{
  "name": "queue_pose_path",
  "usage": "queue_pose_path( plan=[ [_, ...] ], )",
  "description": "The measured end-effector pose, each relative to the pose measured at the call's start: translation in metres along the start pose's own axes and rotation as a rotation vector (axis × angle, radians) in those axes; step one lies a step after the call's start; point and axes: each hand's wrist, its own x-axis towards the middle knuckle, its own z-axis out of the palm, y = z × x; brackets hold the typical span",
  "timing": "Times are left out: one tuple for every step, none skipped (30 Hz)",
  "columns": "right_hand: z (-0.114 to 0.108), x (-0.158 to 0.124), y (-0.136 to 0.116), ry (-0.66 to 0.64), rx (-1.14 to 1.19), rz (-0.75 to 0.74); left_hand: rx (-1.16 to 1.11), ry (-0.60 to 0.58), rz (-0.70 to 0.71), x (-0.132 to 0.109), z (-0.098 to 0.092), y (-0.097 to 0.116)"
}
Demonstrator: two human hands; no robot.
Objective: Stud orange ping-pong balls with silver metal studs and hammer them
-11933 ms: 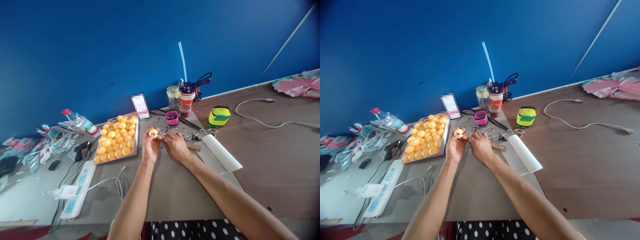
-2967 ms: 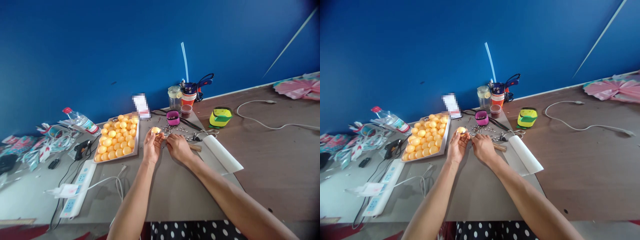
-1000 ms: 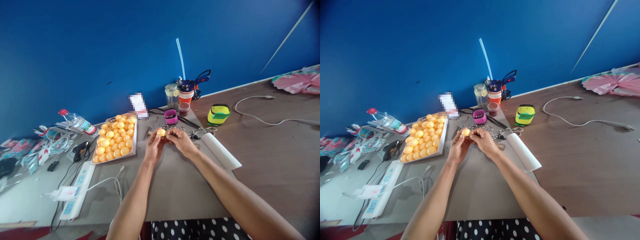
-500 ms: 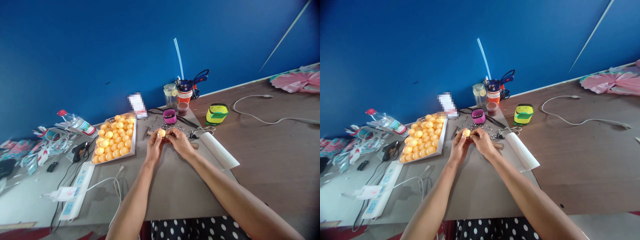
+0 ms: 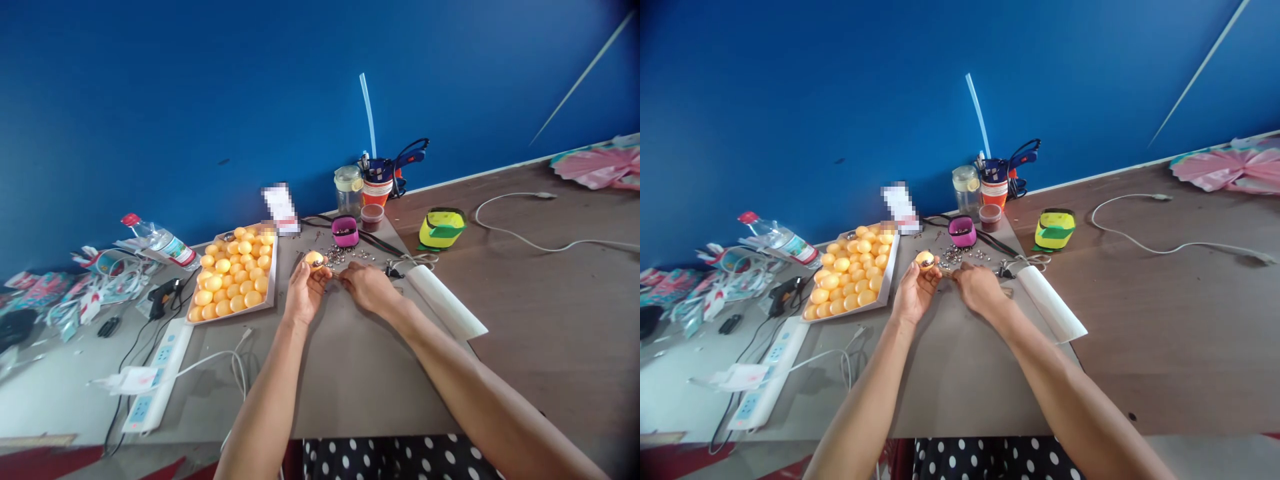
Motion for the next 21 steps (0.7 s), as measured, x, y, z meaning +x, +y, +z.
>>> queue_pose_path(
  plan=[
    [0.001,-0.001,-0.001,-0.017,-0.058,-0.019,-0.001,-0.004,0.002,0.000,0.000,0.000],
    [0.002,-0.001,-0.002,-0.020,-0.084,-0.043,-0.002,-0.008,0.002,0.000,0.000,-0.001],
    [0.003,-0.001,-0.003,-0.020,-0.097,-0.067,-0.002,-0.011,0.000,0.000,0.000,-0.001],
    [0.004,-0.001,-0.004,-0.026,-0.118,-0.077,0.000,-0.011,-0.001,0.000,0.000,-0.001],
    [0.004,-0.001,-0.005,-0.036,-0.138,-0.086,0.003,-0.008,-0.002,0.000,0.000,-0.002],
    [0.004,-0.001,-0.005,-0.049,-0.154,-0.094,0.006,-0.004,-0.003,0.000,0.001,-0.002],
    [0.004,-0.001,-0.006,-0.058,-0.166,-0.101,0.010,0.000,-0.004,0.000,0.001,-0.002],
    [0.004,0.000,-0.006,-0.061,-0.171,-0.106,0.013,0.002,-0.004,0.000,0.001,-0.002],
    [0.004,0.000,-0.006,-0.060,-0.172,-0.112,0.013,0.002,-0.004,0.000,0.001,-0.002],
    [0.005,0.000,-0.005,-0.054,-0.170,-0.116,0.011,0.001,-0.005,0.000,0.001,-0.002],
    [0.006,0.001,-0.004,-0.047,-0.163,-0.118,0.009,-0.001,-0.007,0.000,0.002,-0.002],
    [0.007,0.001,-0.003,-0.039,-0.150,-0.115,0.006,0.000,-0.007,0.000,0.002,-0.001],
    [0.009,0.002,0.000,-0.034,-0.128,-0.115,0.004,0.001,-0.009,0.000,0.002,-0.001],
    [0.010,0.003,0.002,-0.028,-0.094,-0.118,0.003,0.005,-0.011,-0.001,0.002,-0.001],
    [0.012,0.004,0.006,-0.023,-0.045,-0.124,0.001,0.008,-0.012,-0.001,0.003,0.000],
    [0.014,0.005,0.009,-0.017,0.020,-0.147,-0.001,0.009,-0.013,-0.001,0.003,0.000],
    [0.015,0.006,0.012,0.008,0.092,-0.160,-0.006,0.010,-0.012,-0.001,0.003,0.000],
    [0.017,0.007,0.015,0.047,0.158,-0.164,-0.010,0.011,-0.012,-0.001,0.003,0.001],
    [0.018,0.008,0.018,0.096,0.210,-0.157,-0.015,0.014,-0.010,0.000,0.002,0.001],
    [0.019,0.009,0.020,0.150,0.243,-0.137,-0.021,0.018,-0.008,0.000,0.002,0.001],
    [0.019,0.009,0.021,0.200,0.254,-0.109,-0.028,0.021,-0.007,0.001,0.001,0.001]
  ],
)
